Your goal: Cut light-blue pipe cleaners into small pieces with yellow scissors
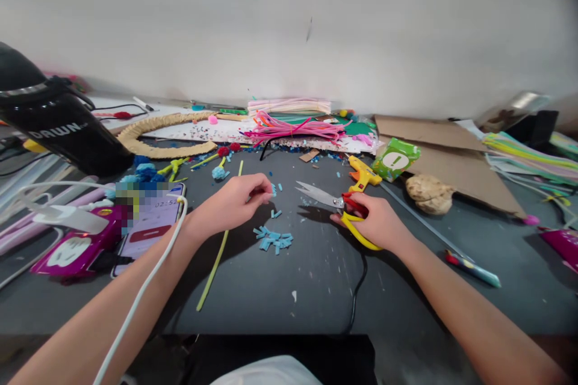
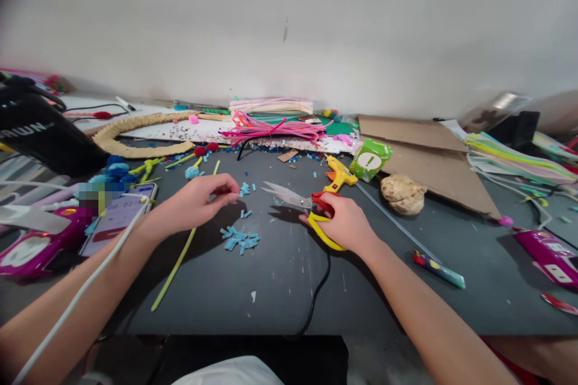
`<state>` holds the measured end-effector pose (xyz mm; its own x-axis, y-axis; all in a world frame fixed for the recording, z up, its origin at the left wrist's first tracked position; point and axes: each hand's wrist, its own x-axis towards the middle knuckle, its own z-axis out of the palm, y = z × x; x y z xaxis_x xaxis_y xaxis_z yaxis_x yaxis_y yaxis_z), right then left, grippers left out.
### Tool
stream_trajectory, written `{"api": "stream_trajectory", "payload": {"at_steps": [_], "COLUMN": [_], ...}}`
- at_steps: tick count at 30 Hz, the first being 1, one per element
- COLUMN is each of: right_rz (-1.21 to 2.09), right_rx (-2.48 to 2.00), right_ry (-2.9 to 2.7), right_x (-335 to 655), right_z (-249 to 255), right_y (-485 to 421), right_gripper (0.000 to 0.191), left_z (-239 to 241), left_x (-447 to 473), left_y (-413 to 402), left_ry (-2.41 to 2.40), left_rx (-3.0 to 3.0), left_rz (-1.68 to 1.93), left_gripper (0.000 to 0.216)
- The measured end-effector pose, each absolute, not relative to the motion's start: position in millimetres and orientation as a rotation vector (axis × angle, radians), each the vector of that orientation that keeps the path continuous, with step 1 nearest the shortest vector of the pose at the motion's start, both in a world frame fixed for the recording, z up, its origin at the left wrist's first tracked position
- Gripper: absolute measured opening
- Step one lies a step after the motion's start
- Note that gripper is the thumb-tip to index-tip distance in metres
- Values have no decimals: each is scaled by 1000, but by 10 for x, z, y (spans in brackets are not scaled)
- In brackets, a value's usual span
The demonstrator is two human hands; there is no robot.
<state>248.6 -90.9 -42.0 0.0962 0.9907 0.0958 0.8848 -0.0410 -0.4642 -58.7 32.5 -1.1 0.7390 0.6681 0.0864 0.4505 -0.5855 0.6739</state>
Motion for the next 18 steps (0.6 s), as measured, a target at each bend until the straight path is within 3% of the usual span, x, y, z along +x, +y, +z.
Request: {"api": "stream_trajectory", "payload": {"at_steps": [7,18], "right_rz": [390,467], "right_rx": [-1971,-1913], "right_ry": [-1840,-1848], "right_x": [2480,2423], "right_z": [-423,-362], "right_y": [-919,-955], "right_gripper": [29,35], "left_z": [-49,-67], "left_x": [-485,-458], "left_y": [224,243], "left_ry": [770,835], "left_rx": [2020,2160], "left_rz": [690,675], "left_gripper": [16,26]}}
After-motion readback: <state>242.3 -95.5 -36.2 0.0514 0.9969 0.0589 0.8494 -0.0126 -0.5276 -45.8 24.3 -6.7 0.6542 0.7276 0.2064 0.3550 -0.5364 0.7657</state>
